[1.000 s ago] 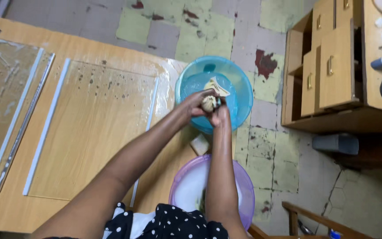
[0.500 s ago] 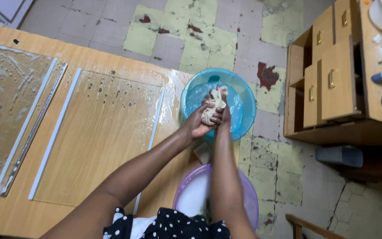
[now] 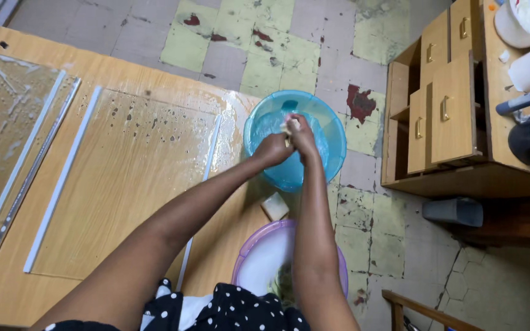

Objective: The person wipes glass panels with a cloth and soapy water, dipping the cloth into a basin and squeezing it out multiple times.

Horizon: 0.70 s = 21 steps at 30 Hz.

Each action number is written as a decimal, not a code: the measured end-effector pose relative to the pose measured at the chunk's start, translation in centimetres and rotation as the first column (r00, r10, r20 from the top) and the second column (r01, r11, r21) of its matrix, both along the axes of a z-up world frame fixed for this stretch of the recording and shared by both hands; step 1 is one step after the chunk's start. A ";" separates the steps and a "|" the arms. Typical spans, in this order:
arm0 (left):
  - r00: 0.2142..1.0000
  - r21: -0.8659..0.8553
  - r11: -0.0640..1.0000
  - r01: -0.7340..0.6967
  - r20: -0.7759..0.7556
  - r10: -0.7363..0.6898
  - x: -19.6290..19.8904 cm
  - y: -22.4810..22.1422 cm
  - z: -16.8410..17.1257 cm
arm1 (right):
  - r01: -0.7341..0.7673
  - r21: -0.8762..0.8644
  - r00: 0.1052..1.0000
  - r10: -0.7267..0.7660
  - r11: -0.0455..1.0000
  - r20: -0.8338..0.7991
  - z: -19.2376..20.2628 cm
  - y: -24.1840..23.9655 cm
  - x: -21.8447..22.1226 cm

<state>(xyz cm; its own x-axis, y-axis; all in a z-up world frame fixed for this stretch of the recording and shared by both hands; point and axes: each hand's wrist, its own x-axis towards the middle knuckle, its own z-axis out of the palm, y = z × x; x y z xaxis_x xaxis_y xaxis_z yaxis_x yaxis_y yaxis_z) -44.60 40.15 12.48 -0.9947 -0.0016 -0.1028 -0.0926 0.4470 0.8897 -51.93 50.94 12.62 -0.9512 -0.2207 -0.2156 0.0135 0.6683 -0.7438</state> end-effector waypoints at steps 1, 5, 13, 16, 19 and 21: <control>0.994 0.185 0.982 -0.050 0.107 0.030 0.2 -0.1 0.1 | 0.052 -0.482 0.986 0.031 0.875 0.162 0.6 0.7 0.8; 0.912 0.904 0.263 -0.337 0.382 -0.147 3.2 0.8 3.9 | 0.293 -0.955 0.903 0.338 -0.035 0.265 2.4 0.2 5.4; 0.926 0.533 -0.808 -0.250 -0.111 -0.360 8.5 2.3 9.9 | 0.148 -0.801 0.892 0.429 -0.580 -0.146 2.0 -2.4 5.8; 0.942 0.828 -0.488 -0.276 0.131 -0.310 7.4 0.4 10.8 | 0.250 -0.942 0.846 0.523 -0.224 0.101 1.2 -0.4 1.7; 0.914 0.953 0.007 -0.304 0.294 -0.279 4.4 -0.1 5.0 | 0.223 -0.968 0.849 0.465 0.116 0.251 4.5 0.4 2.0; 0.913 0.939 0.235 -0.253 0.312 -0.263 1.9 0.2 2.2 | 0.109 -0.978 0.876 0.447 0.180 0.180 5.9 0.0 1.5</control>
<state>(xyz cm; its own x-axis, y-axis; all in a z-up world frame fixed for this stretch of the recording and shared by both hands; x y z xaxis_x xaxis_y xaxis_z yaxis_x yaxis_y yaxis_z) -42.66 40.31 14.71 -0.8749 0.3577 -0.3266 -0.4824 -0.7034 0.5220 -50.43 50.96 18.54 -0.7562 -0.6540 0.0207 0.4343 -0.5253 -0.7318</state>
